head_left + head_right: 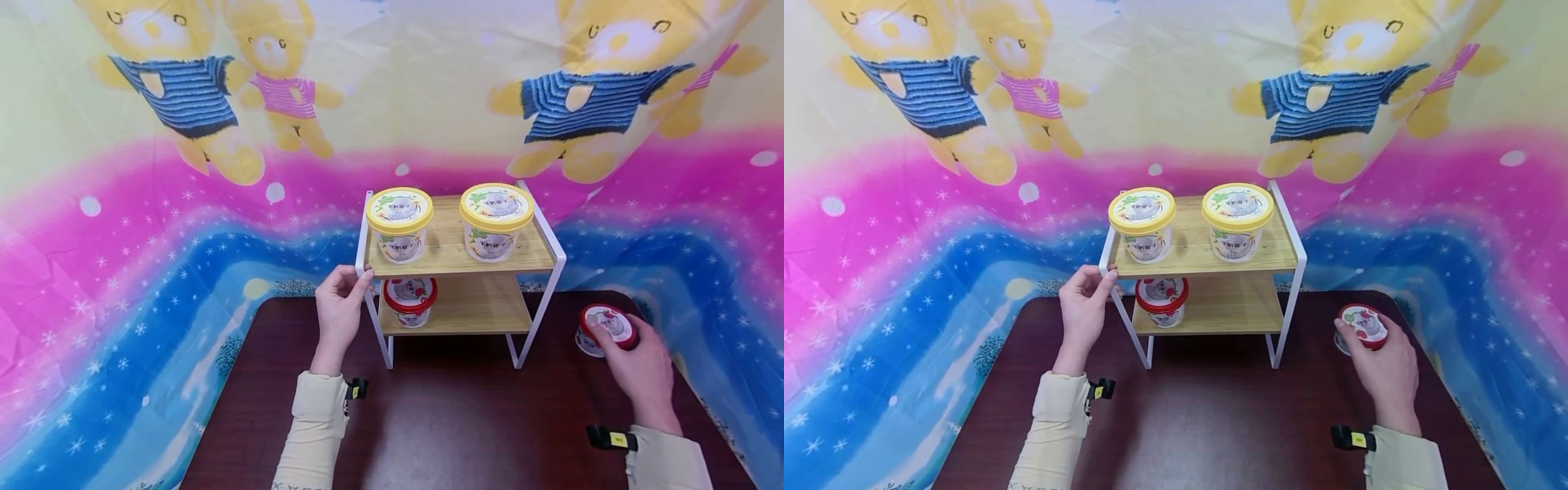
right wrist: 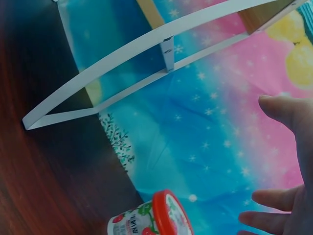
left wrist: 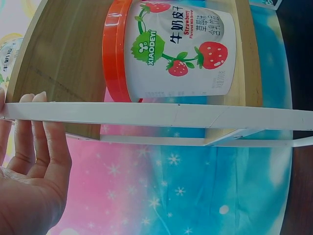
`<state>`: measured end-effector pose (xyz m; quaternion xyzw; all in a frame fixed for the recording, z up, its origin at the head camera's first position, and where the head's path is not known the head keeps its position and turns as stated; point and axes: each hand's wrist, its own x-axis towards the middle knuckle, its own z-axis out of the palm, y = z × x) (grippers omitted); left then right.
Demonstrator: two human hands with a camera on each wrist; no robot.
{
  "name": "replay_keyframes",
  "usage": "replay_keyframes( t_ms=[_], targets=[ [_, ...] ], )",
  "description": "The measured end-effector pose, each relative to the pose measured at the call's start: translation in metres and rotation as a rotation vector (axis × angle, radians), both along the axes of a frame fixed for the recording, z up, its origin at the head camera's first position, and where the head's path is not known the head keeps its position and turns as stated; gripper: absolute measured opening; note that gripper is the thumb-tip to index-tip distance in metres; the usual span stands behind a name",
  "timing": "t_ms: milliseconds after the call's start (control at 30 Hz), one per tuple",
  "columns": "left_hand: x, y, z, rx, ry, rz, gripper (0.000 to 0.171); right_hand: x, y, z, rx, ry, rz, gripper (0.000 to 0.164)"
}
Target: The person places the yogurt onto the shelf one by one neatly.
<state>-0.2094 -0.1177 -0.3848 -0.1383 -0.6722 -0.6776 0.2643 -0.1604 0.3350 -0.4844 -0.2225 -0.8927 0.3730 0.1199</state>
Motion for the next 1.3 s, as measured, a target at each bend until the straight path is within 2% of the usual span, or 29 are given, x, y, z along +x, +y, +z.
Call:
replay_keyframes(
  t_ms=[333,633,1000,1300],
  targets=[
    [0.0,-0.001,-0.001,0.008,-0.006,-0.01,0.013,-0.005,0.006,-0.012,-0.004,-0.055,-0.008,0.101],
    [-0.001,0.0,-0.002,0.016,-0.009,-0.012,0.012,-0.005,0.013,-0.022,-0.025,-0.062,-0.007,0.102],
    [-0.001,0.001,-0.002,0.019,-0.004,-0.006,0.01,-0.009,0.027,-0.022,-0.013,-0.053,0.041,0.099],
    [-0.002,0.0,-0.002,0.029,0.012,-0.012,0.011,-0.022,0.035,-0.018,0.033,-0.063,0.054,0.101]
  ],
)
